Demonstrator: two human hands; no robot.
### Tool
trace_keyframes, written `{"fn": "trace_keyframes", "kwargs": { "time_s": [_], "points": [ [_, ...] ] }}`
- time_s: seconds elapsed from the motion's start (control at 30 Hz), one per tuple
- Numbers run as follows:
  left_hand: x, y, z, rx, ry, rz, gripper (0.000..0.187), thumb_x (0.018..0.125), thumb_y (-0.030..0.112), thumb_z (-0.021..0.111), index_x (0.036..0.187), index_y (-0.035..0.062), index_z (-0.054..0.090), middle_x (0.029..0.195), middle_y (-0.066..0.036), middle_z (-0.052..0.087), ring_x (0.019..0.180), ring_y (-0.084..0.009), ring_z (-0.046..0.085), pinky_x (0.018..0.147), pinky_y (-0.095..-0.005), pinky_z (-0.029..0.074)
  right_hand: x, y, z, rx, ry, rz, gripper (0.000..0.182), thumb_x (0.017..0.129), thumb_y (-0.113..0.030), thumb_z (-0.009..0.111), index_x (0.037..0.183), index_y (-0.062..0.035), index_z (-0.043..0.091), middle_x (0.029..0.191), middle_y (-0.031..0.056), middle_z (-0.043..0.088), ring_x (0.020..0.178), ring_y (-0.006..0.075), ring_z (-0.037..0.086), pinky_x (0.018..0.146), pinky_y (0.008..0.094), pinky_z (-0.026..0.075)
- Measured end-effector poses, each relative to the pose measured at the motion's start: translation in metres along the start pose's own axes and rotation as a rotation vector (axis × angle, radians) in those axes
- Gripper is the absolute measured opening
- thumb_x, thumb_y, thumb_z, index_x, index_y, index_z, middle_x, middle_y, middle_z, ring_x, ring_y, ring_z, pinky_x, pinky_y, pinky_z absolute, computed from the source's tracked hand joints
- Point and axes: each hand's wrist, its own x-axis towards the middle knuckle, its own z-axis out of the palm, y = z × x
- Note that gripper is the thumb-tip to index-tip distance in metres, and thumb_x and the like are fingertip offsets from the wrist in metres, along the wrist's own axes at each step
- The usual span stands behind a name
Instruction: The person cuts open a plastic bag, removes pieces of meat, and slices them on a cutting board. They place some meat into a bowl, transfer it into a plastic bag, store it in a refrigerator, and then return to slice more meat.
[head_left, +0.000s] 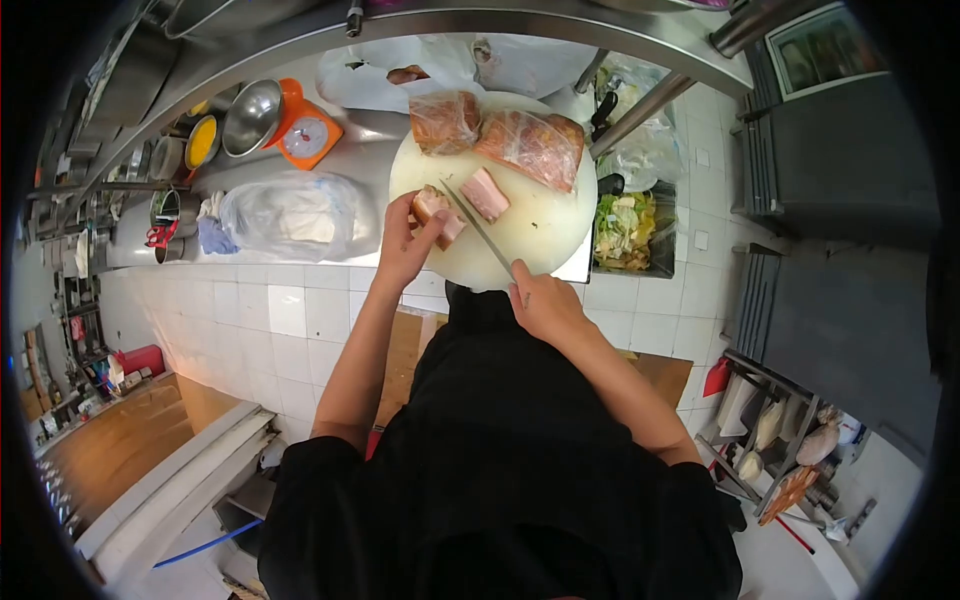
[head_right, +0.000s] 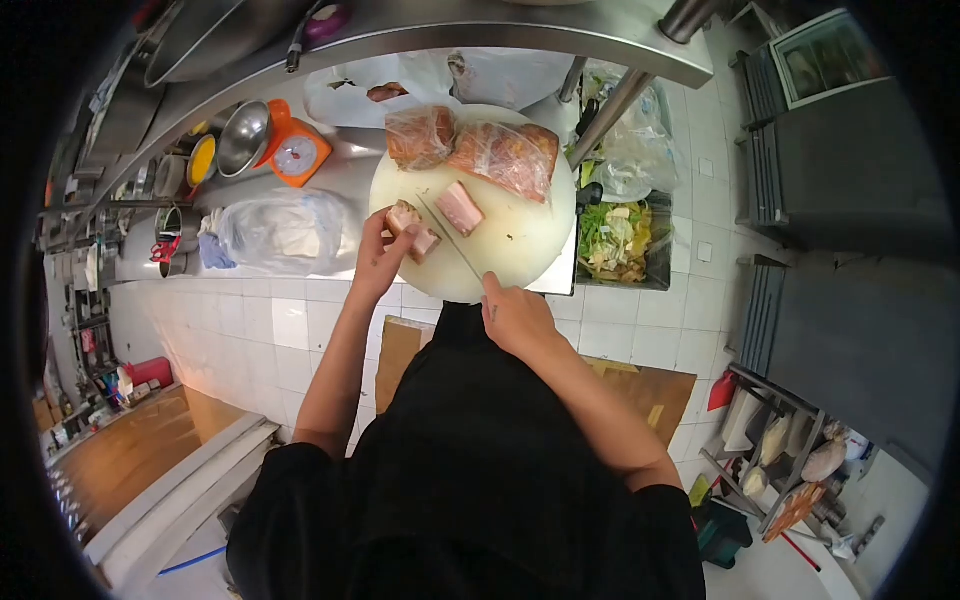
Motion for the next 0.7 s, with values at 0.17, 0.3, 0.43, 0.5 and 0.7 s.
{"fn": "trace_keyframes", "kwargs": {
  "time_s": [0.17,0.3,0.43,0.5,0.7],
  "points": [
    [-0.006,-0.001,0.009,-0.035,0.138,0.09,0.048,0.105,0.027,0.069,0.14,-0.0017,0.051,0.135,-0.016,0.055,0.12,-0.0227,0.059,0.099,-0.0355,0.051,-0.014,-0.013,-0.027,0.005,0.086,-0.045,0.016,0.101,-0.015,0.063,0.106,-0.0011,0.056,0.07,0.0223,0.069,0.067,0.0446,0.071,0.062,0.057,0.056],
    [-0.004,-0.007,0.023,-0.183,0.139,-0.09,0.047,0.108,0.028,0.066,0.136,-0.0021,0.044,0.129,-0.015,0.051,0.111,-0.0195,0.056,0.094,-0.0338,0.05,-0.029,-0.036,-0.045,0.02,0.138,-0.073,0.016,0.102,-0.014,0.063,0.104,-0.0007,0.056,0.066,0.0205,0.067,0.064,0.0439,0.069,0.059,0.0552,0.054],
    [-0.004,-0.009,0.033,-0.108,0.202,-0.03,0.048,0.108,0.027,0.066,0.135,-0.0032,0.041,0.124,-0.014,0.05,0.105,-0.0179,0.054,0.091,-0.0332,0.05,-0.035,-0.05,-0.051,-0.01,0.062,-0.07,0.016,0.102,-0.014,0.062,0.105,0.0012,0.057,0.068,0.0198,0.068,0.063,0.041,0.07,0.058,0.052,0.055],
    [-0.005,0.001,0.031,-0.119,0.169,-0.068,0.045,0.109,0.025,0.063,0.137,-0.0016,0.039,0.127,-0.014,0.05,0.108,-0.0181,0.055,0.094,-0.0334,0.05,-0.039,-0.056,-0.057,-0.032,0.015,-0.03,0.015,0.102,-0.012,0.061,0.105,0.0021,0.057,0.071,0.0198,0.068,0.063,0.04,0.07,0.058,0.0513,0.055],
    [-0.004,-0.008,0.03,-0.086,0.156,-0.069,0.043,0.108,0.021,0.064,0.136,-0.0021,0.04,0.126,-0.014,0.051,0.109,-0.0187,0.056,0.093,-0.0336,0.051,-0.039,-0.061,-0.068,0.016,-0.087,0.026,0.013,0.097,-0.007,0.059,0.105,0.0036,0.057,0.073,0.0213,0.069,0.066,0.042,0.07,0.062,0.0524,0.056]
  ]
}}
